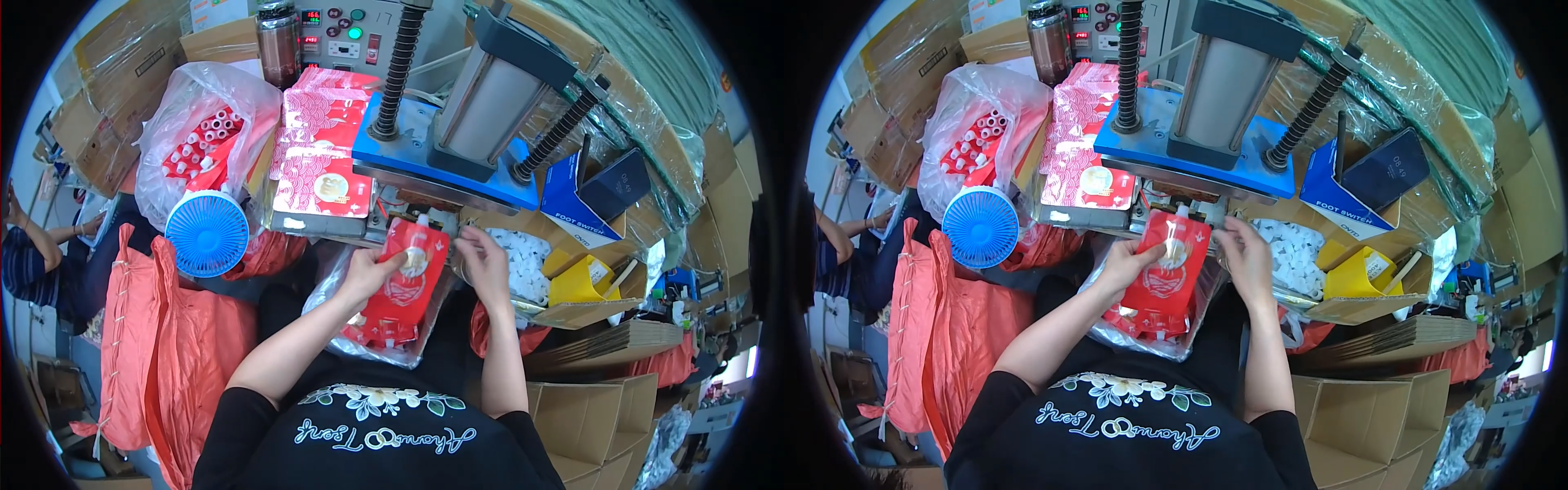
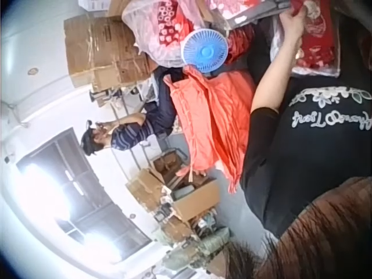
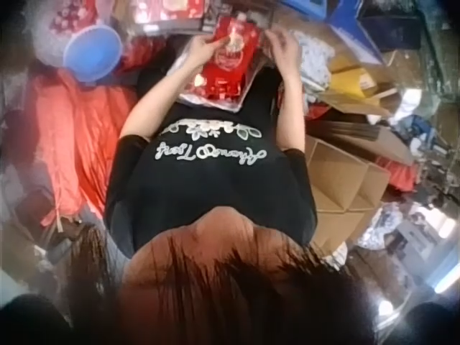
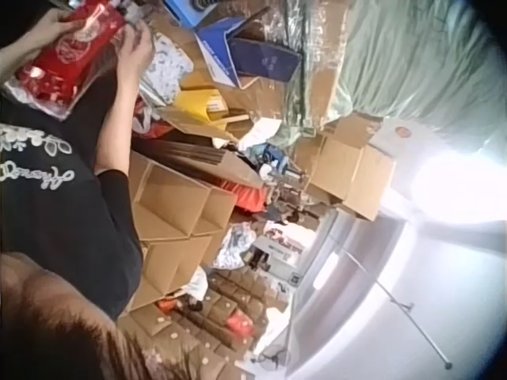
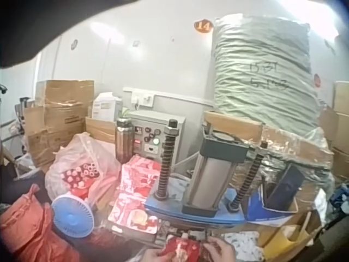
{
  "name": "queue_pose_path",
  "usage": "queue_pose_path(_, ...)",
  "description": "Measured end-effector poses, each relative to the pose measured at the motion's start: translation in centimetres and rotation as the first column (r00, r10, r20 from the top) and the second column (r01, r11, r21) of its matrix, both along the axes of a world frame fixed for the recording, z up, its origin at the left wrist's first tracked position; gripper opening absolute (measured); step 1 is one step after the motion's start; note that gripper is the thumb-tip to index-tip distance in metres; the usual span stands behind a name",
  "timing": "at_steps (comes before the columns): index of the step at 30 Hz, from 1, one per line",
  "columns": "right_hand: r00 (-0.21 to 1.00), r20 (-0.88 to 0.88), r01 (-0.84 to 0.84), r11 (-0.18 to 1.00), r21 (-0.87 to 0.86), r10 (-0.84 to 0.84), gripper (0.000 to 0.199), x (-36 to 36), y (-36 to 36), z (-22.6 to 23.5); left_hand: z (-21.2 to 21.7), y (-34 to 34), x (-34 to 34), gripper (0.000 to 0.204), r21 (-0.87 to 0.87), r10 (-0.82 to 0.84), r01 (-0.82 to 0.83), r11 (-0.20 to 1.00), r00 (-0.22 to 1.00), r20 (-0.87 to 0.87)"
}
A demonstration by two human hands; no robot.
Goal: The person inserts white plastic spouts into red pouches and uses a heat press to seal them together. They place each finished pouch into a plastic bag inside a bin, repeating the process until the bag is full and then tying it closed.
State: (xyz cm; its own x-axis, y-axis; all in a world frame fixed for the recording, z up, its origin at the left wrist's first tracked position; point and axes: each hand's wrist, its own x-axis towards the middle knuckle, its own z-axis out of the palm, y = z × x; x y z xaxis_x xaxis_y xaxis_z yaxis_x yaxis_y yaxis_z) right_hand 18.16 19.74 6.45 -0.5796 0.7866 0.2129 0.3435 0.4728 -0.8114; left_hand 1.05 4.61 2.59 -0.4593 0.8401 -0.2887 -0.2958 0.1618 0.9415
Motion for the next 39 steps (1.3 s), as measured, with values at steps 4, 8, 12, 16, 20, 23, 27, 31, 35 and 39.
queue_pose_path(4, 0.965, 0.197, 0.077, 0.905, 0.419, -0.174, 0.027, 1.8, 2.7, -0.8, 1.9, 1.5, -0.4, 0.029, -0.030, 0.080, -0.074, 0.997, 0.946, 0.313)
queue_pose_path(8, 0.938, 0.285, 0.083, 0.926, 0.368, -0.197, 0.029, 1.4, 3.0, -3.6, 1.6, 1.7, -0.7, 0.027, -0.007, 0.099, -0.105, 0.994, 0.906, 0.411)
queue_pose_path(12, 0.958, 0.217, 0.080, 0.904, 0.421, -0.185, 0.026, 1.1, 3.6, -3.7, 2.3, 1.4, -4.2, 0.029, -0.046, -0.080, 0.067, 0.997, 0.909, -0.410)
queue_pose_path(16, 0.980, 0.095, 0.132, 0.933, 0.334, -0.173, 0.020, 1.3, 3.8, -4.2, 2.9, -0.4, -7.7, 0.049, 0.039, 0.119, -0.275, 0.961, 0.278, -0.953)
queue_pose_path(20, 0.990, 0.033, 0.122, 0.937, 0.328, -0.141, 0.021, 2.7, 4.4, -5.3, -2.0, -4.6, -8.0, 0.049, -0.002, 0.018, -0.166, 0.986, 0.113, -0.993)
queue_pose_path(23, 0.991, -0.109, 0.085, 0.994, 0.072, -0.077, 0.020, 2.5, 2.4, -2.4, -0.6, -6.3, -8.3, 0.017, 0.135, 0.213, -0.256, 0.957, 0.306, -0.928)
queue_pose_path(27, 0.992, -0.116, 0.029, 0.997, -0.073, -0.038, 0.025, 1.9, -1.0, 1.1, 2.0, -6.5, -5.8, 0.016, 0.213, 0.275, -0.178, 0.961, 0.703, -0.656)
queue_pose_path(31, 0.968, 0.015, -0.250, 0.968, 0.035, 0.250, 0.021, -0.8, -4.9, 4.4, -0.2, -6.5, -2.9, 0.016, 0.102, 0.135, -0.091, 0.991, 0.767, -0.628)
queue_pose_path(35, 0.897, 0.101, -0.427, 0.903, -0.054, 0.430, 0.022, -1.6, -5.5, 3.5, -0.3, -6.7, -0.6, 0.014, -0.035, -0.150, 0.150, 0.988, 0.883, -0.446)
queue_pose_path(39, 0.936, 0.012, -0.328, 0.881, -0.340, 0.353, 0.033, -1.4, -4.7, 2.3, -2.0, -5.3, -0.6, 0.025, 0.014, -0.126, 0.145, 0.989, 0.900, -0.417)
